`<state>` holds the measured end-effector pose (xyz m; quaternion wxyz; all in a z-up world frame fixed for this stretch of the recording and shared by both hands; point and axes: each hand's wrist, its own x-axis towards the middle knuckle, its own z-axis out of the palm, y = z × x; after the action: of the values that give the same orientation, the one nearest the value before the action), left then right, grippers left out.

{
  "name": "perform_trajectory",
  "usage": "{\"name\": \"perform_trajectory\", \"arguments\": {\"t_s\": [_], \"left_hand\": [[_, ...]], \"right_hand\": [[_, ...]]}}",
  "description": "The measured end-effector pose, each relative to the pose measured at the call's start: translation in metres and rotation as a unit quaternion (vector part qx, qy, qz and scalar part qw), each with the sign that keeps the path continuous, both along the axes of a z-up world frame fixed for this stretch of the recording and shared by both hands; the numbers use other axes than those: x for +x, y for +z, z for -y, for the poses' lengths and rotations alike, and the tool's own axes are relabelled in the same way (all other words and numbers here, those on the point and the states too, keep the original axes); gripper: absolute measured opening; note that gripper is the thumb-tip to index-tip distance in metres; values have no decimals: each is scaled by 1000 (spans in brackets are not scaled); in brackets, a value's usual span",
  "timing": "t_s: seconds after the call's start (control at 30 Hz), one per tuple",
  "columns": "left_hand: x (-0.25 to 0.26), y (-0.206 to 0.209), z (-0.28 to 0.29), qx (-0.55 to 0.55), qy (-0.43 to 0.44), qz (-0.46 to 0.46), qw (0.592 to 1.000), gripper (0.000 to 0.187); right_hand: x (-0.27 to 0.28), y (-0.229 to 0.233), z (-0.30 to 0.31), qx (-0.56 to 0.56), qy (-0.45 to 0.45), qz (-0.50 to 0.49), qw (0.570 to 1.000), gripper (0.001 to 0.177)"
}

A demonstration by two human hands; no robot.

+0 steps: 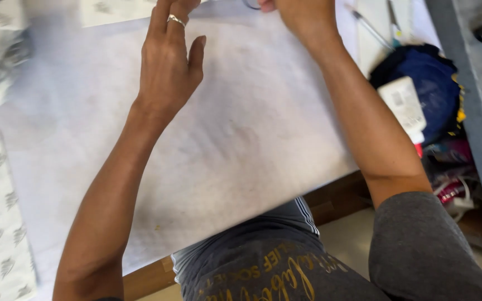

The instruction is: The person organizes, glues, and stacks paper food wrappers by hand on a table, eventually bundling a large stack together for packaging.

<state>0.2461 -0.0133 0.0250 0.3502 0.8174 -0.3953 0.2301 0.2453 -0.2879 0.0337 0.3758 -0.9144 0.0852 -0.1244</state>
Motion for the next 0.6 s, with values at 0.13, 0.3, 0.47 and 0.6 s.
{"name": "perform_trajectory", "arguments": {"t_s": [0.13,0.3,0.47,0.6], "left_hand": [[-30,7,55,-47,-97,-65,992,41],[-57,5,149,-28,-173,-44,983,38],[-70,0,267,-20,-214,-43,976,33],[-54,-29,362,64,-255,-135,955,38]], "right_hand": [[-80,19,35,-136,118,193,965,25],[-200,52,122,-225,81,158,958,28],[-258,40,213,-229,-18,53,972,27],[-234,23,233,-176,-2,-118,977,49]]}}
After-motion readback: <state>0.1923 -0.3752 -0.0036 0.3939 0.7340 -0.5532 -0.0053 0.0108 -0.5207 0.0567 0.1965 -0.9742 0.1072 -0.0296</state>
